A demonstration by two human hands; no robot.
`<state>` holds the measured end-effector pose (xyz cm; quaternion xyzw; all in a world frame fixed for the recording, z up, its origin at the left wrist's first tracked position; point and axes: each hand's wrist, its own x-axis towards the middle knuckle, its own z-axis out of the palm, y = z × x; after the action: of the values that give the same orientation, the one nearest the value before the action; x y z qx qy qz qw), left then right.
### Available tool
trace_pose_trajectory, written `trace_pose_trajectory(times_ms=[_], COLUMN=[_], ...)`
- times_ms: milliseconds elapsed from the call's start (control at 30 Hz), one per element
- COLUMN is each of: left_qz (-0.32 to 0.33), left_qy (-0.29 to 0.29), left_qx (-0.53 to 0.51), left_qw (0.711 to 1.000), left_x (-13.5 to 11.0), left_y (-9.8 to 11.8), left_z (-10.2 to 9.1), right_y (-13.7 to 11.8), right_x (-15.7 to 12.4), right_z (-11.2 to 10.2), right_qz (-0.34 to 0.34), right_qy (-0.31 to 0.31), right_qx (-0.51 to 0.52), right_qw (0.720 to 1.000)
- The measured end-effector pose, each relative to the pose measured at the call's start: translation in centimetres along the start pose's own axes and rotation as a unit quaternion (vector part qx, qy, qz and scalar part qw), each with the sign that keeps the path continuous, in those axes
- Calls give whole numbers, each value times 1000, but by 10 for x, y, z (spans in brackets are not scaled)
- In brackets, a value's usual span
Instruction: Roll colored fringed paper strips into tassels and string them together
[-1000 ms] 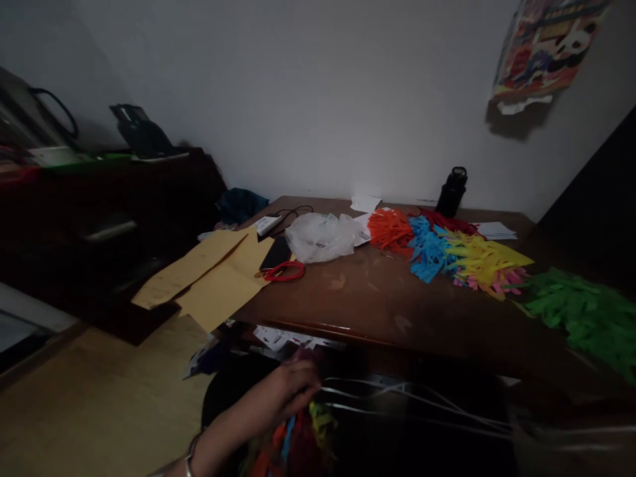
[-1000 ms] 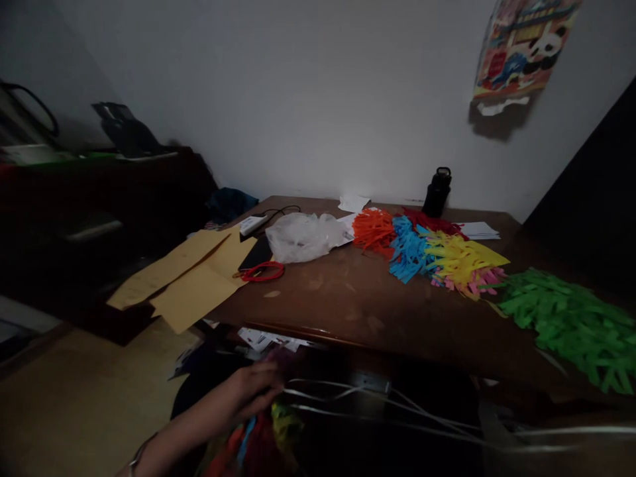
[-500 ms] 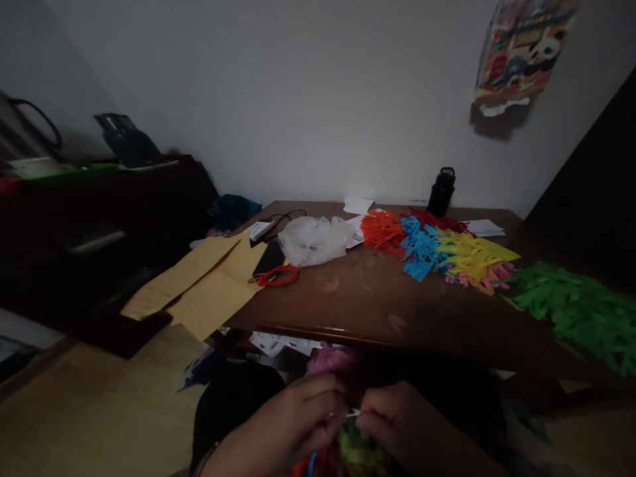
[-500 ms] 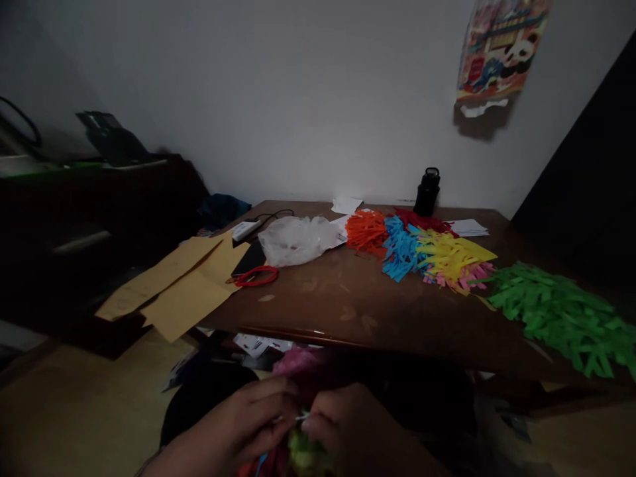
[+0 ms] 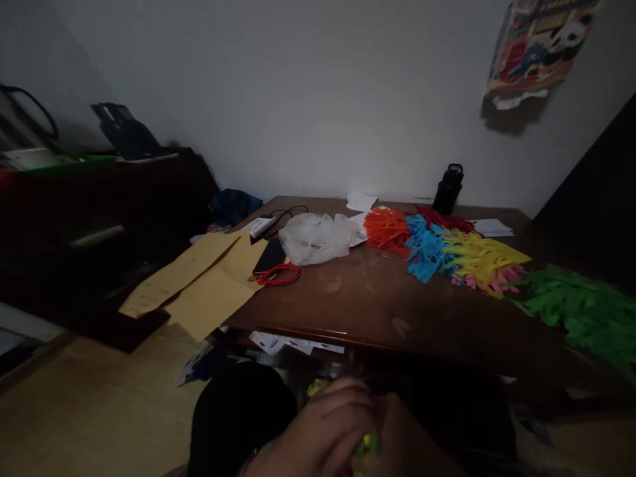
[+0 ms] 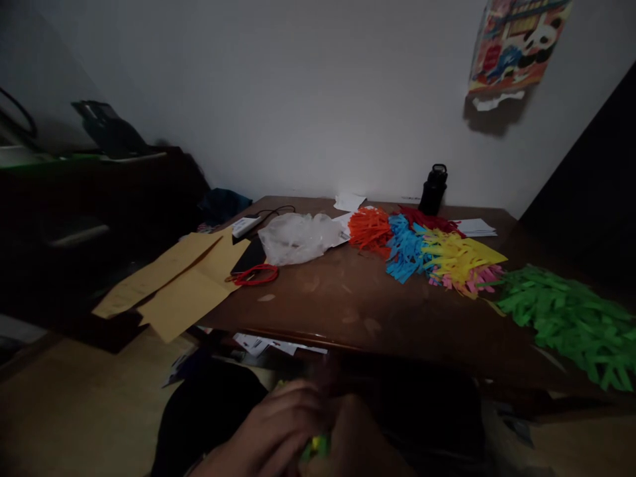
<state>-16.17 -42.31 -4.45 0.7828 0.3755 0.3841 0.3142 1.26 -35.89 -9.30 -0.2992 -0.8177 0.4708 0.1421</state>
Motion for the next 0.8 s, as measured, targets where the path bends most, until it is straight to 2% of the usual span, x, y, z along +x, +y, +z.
trace_pose_trajectory(times_ms=[100, 167, 233, 333, 433, 500, 633, 700, 733, 800], left_qz=[-152, -250, -296, -310, -312, -305, -307, -307, -301, -285], left_qy=[127, 140, 131, 135, 112, 86, 9, 29, 42, 60], left_qx=[-69, -149, -206, -209, -197, -185, -53, 1, -14, -123], left_qw=[978, 946, 923, 917, 923, 930, 950, 951, 952, 949], left_x=[-7, -11, -12, -11, -10, -12, -17, -13, -10, -2], left_y=[-13, -24, -36, -49, -51, -47, -32, -28, -28, -33], left_z=[16, 28, 39, 54, 60, 52, 12, 0, 1, 15], right_y=[-1, -1, 1, 6, 11, 14, 20, 21, 21, 20], right_x=[1, 1, 1, 3, 5, 6, 8, 10, 11, 12], right_z=[-1, -2, -1, 4, 9, 10, 10, 13, 15, 19], right_qz=[26, 72, 101, 57, 24, 35, 83, 78, 72, 62], right_qy=[6, 43, 95, 122, 111, 109, 153, 174, 174, 161], right_qx=[47, 128, 227, 319, 321, 264, 167, 165, 177, 210], right_qw=[999, 988, 964, 938, 940, 958, 971, 968, 966, 962])
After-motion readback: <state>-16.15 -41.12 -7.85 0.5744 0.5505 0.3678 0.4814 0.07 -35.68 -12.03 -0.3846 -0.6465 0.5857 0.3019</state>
